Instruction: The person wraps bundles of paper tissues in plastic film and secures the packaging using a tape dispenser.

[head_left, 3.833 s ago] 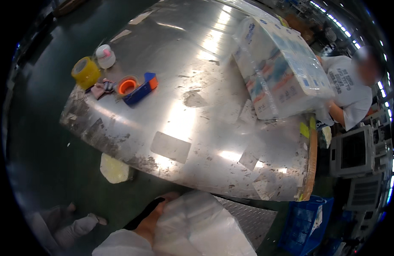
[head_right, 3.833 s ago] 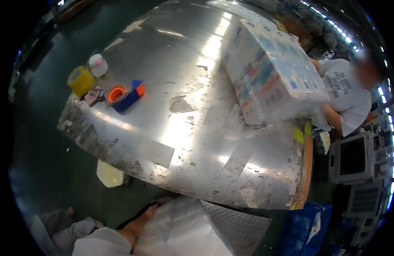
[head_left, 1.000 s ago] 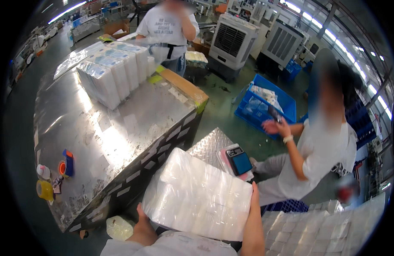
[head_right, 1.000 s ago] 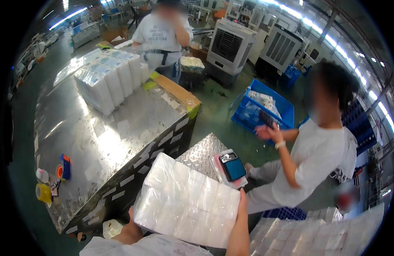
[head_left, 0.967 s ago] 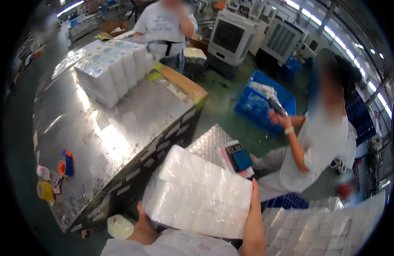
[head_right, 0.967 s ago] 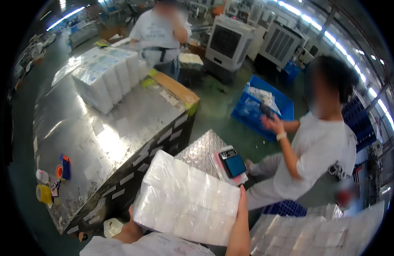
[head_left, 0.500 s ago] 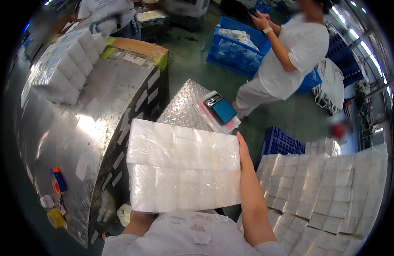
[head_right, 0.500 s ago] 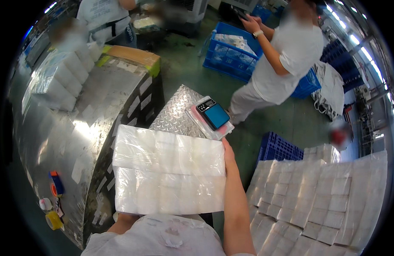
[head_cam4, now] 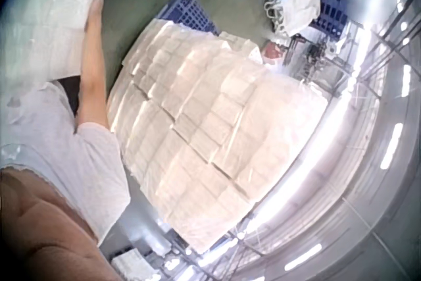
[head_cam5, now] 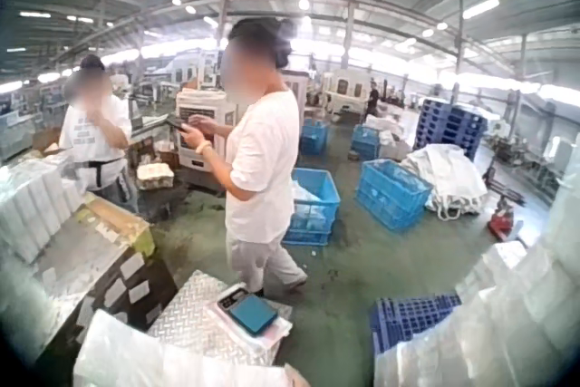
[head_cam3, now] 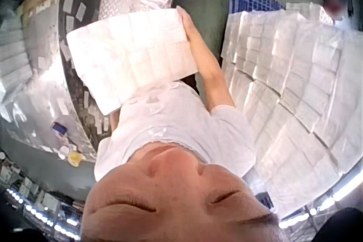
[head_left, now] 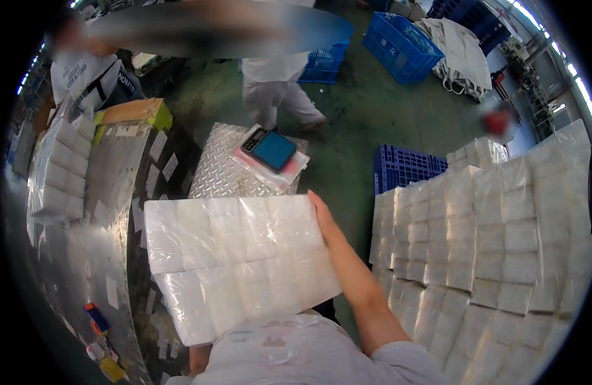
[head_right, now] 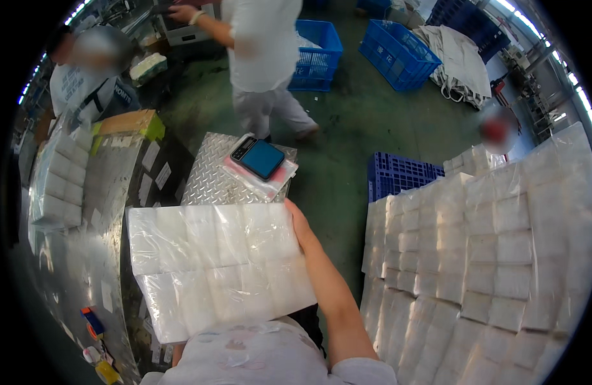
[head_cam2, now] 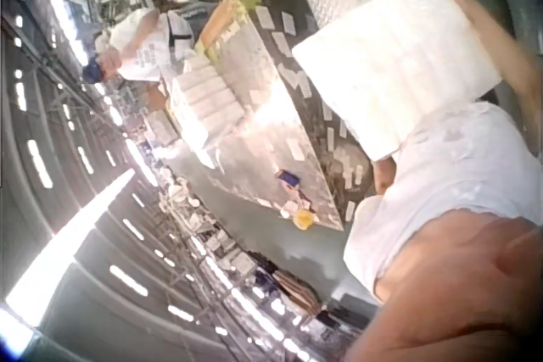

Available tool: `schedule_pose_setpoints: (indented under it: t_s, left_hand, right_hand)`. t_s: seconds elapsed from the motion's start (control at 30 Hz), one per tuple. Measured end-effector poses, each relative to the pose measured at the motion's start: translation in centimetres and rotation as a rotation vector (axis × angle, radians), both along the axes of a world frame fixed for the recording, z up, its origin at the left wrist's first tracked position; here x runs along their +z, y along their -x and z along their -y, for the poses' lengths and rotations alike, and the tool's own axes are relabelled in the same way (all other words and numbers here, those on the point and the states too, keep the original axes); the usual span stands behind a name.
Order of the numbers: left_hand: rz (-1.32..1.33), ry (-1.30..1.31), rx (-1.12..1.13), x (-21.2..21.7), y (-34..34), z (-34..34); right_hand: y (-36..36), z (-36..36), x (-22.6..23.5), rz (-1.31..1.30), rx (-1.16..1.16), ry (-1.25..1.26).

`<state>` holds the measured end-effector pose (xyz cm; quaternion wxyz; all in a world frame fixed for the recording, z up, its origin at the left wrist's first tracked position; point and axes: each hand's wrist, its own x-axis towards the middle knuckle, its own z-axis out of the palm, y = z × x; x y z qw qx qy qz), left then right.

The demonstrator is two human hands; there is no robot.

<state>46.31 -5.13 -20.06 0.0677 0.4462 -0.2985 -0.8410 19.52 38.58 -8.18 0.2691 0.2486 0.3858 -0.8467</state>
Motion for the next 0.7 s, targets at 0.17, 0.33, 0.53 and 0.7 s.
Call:
schedule_pose_setpoints:
  t_s: [0.17, 0.33, 0.53, 0.7]
  left_hand:
    - [-0.043, 0.114, 0.027, 4.3, 0.6, -6.9]
    - [-0.039, 0.290, -0.081, 7.7, 2.9, -17.1]
    - [-0.019, 0.036, -0.023, 5.9, 11.3, -27.7]
    - [-0.051, -0.046, -0.125, 0.6, 18.0, -34.0]
  right_hand:
    - [-1.6, -8.5, -3.8, 0.019, -0.088, 0.095]
    - [-2.1, -19.7, 0.3, 0.123, -0.161, 0.015]
    - [-1.8, -32.1, 3.6, -0.018, -0.250, -0.041]
    - [1.8, -35.7, 11.0, -0.112, -0.380, -0.075]
